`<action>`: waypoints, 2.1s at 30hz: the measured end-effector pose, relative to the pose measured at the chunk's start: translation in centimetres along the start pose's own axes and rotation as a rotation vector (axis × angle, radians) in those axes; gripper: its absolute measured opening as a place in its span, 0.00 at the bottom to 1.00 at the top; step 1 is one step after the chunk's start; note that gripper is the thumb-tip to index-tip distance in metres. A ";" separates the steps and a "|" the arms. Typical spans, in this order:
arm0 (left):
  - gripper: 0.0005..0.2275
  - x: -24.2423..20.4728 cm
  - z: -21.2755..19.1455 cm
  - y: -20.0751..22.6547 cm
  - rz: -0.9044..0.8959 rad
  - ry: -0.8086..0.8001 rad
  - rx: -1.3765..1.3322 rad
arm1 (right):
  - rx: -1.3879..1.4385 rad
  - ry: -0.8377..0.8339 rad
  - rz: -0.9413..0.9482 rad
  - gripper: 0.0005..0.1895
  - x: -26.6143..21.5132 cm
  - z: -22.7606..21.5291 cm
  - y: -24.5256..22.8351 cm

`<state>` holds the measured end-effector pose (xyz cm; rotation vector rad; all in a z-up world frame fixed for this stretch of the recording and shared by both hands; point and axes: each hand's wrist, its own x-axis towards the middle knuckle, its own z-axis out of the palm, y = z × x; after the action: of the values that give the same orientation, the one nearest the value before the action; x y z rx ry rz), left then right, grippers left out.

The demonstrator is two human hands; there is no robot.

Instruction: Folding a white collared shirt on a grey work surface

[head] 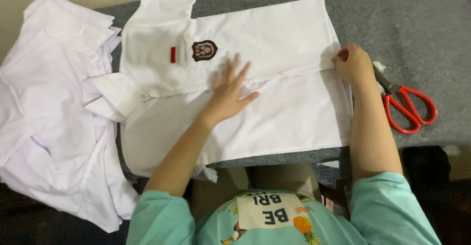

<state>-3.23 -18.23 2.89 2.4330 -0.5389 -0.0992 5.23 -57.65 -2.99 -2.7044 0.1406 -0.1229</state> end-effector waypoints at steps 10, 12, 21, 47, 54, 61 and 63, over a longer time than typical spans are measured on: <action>0.34 -14.8 -7.0 -16.5 -0.587 0.336 0.455 | 0.034 0.044 -0.403 0.22 -9.6 -1.1 -15.1; 0.34 -15.0 -7.2 -15.5 -0.613 0.344 0.446 | -0.071 -0.318 -0.365 0.38 -13.6 -0.9 -20.0; 0.27 -16.1 -7.7 -18.7 -0.505 0.519 0.504 | -0.228 -0.325 -0.087 0.37 -16.1 -2.0 -15.1; 0.08 -26.2 -6.2 -15.9 -0.662 0.582 0.424 | -0.040 -0.192 0.269 0.27 -20.4 -7.4 -3.2; 0.14 -26.8 -9.1 -14.6 -0.767 0.746 -0.549 | 0.109 -0.209 0.247 0.30 -20.1 -8.3 -0.4; 0.15 -28.2 -8.9 -13.2 -0.979 0.262 -0.780 | 0.284 -0.344 0.374 0.23 -20.2 -8.6 -0.4; 0.17 -28.6 -10.1 -12.4 -0.982 0.126 -0.877 | 0.512 -0.330 0.204 0.19 -20.1 -8.6 1.7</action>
<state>-22.92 7.95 1.63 1.5988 0.6754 -0.4686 -15.72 -60.39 2.72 -2.1484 0.2456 0.3066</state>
